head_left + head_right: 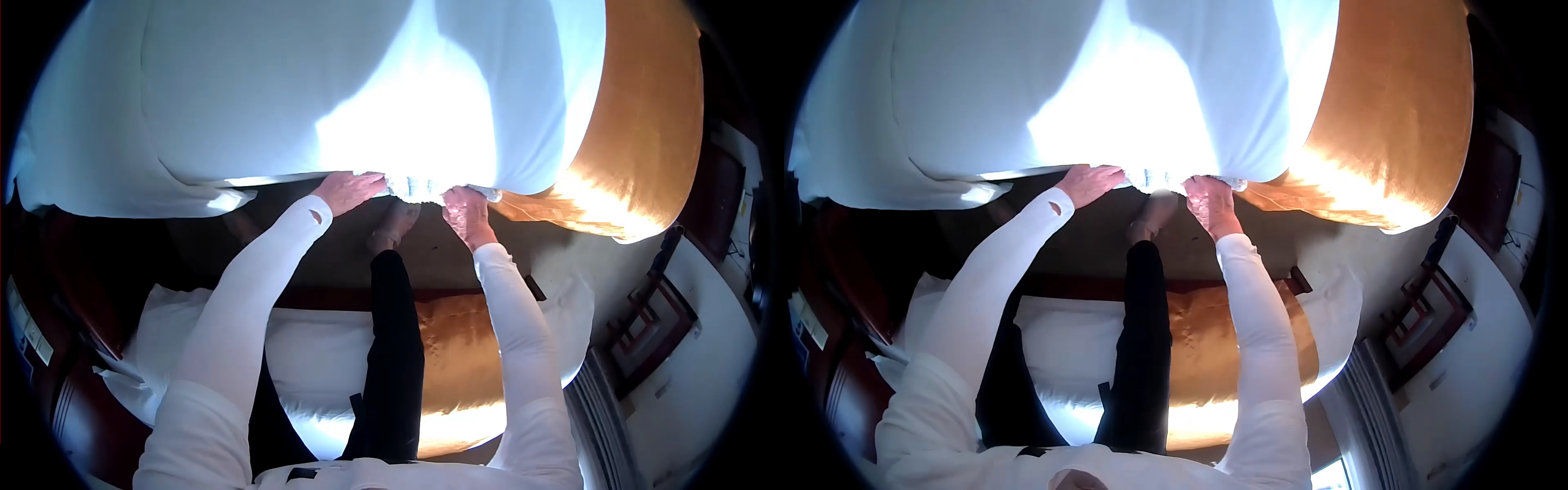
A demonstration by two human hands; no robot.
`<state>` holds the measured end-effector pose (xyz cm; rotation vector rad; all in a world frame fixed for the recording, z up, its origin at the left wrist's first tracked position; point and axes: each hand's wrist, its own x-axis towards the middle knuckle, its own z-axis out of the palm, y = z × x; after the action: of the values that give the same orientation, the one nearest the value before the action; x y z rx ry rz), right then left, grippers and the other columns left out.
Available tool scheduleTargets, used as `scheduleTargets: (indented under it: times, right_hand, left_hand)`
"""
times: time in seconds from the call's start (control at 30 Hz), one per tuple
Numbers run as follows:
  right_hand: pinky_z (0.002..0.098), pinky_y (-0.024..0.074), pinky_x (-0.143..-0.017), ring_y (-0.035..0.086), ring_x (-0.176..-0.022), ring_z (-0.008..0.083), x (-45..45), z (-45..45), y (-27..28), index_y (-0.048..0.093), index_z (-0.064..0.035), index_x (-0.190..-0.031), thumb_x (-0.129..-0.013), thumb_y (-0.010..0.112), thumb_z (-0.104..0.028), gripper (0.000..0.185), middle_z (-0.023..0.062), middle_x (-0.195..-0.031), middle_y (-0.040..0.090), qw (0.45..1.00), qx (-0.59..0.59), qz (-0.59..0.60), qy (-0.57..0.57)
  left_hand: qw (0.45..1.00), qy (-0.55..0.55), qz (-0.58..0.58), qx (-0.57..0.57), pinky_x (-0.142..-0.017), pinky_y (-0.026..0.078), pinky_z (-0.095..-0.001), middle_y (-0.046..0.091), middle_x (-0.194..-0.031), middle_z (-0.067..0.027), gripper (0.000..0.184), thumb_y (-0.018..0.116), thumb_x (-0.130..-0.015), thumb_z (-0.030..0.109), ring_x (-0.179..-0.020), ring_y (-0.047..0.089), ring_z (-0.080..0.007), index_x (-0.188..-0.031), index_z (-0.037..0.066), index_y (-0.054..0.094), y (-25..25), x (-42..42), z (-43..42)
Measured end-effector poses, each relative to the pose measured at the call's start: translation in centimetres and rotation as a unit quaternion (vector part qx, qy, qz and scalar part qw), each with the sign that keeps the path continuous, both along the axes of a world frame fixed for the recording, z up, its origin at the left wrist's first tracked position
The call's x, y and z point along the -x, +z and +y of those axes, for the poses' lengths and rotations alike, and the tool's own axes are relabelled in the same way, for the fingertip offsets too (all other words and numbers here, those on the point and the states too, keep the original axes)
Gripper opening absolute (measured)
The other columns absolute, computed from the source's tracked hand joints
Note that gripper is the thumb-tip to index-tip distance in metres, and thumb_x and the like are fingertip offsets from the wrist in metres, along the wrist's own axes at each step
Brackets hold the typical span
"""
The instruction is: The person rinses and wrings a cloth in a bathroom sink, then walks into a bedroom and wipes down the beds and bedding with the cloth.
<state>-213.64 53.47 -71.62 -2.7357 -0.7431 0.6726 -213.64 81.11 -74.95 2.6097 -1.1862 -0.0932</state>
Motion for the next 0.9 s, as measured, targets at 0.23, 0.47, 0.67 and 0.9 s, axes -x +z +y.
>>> scheduleTargets:
  times: [0.23,0.47,0.67,0.9]
  right_hand:
    - [0.0449,0.0475,-0.077,0.056,-0.09,0.0368,10.1,-1.3,-2.0,0.061,-0.0118,-0.104,-0.071,0.051,-0.006,0.035,0.0163,-0.092,0.054,0.93,-0.001,0.352,-0.102]
    - [0.0272,0.0431,-0.063,0.051,-0.07,0.0119,11.4,-2.1,13.8,0.06,-0.0017,-0.094,-0.08,0.058,-0.008,0.015,-0.0023,-0.077,0.055,0.804,-0.24,0.456,-0.298]
    - [0.0357,0.0402,-0.094,0.053,-0.107,0.0201,10.1,0.8,23.7,0.038,-0.0081,-0.133,-0.078,0.071,-0.042,0.072,0.0056,-0.118,0.054,0.383,-0.48,0.61,-0.501]
    - [0.0283,0.0485,-0.072,0.059,-0.075,0.013,-0.3,7.7,29.8,0.059,-0.0027,-0.105,-0.073,0.07,-0.01,0.034,0.0018,-0.088,0.061,0.643,-0.355,0.497,-0.462]
  left_hand:
    - [0.864,0.138,0.473,-0.107,-0.081,0.049,-0.0427,0.056,-0.1,-0.0064,0.034,0.056,-0.073,0.004,-0.104,0.052,-0.0296,-0.102,0.021,0.065,-0.9,8.2,-0.7]
    - [0.791,0.347,0.499,0.059,-0.079,0.047,-0.0446,0.064,-0.091,-0.019,0.028,0.053,-0.07,0.009,-0.089,0.059,-0.0373,-0.095,0.008,0.065,18.2,10.8,-1.5]
    - [0.774,0.313,0.519,0.183,-0.094,0.041,-0.0406,0.05,-0.114,-0.0281,0.079,0.065,-0.073,0.031,-0.105,0.052,-0.0377,-0.13,-0.013,0.034,32.2,9.0,-9.8]
    - [0.602,0.301,0.604,0.426,-0.093,0.045,-0.033,0.058,-0.118,-0.0119,0.043,0.059,-0.088,0.02,-0.107,0.057,-0.0223,-0.127,0.004,0.049,35.9,9.8,-3.0]
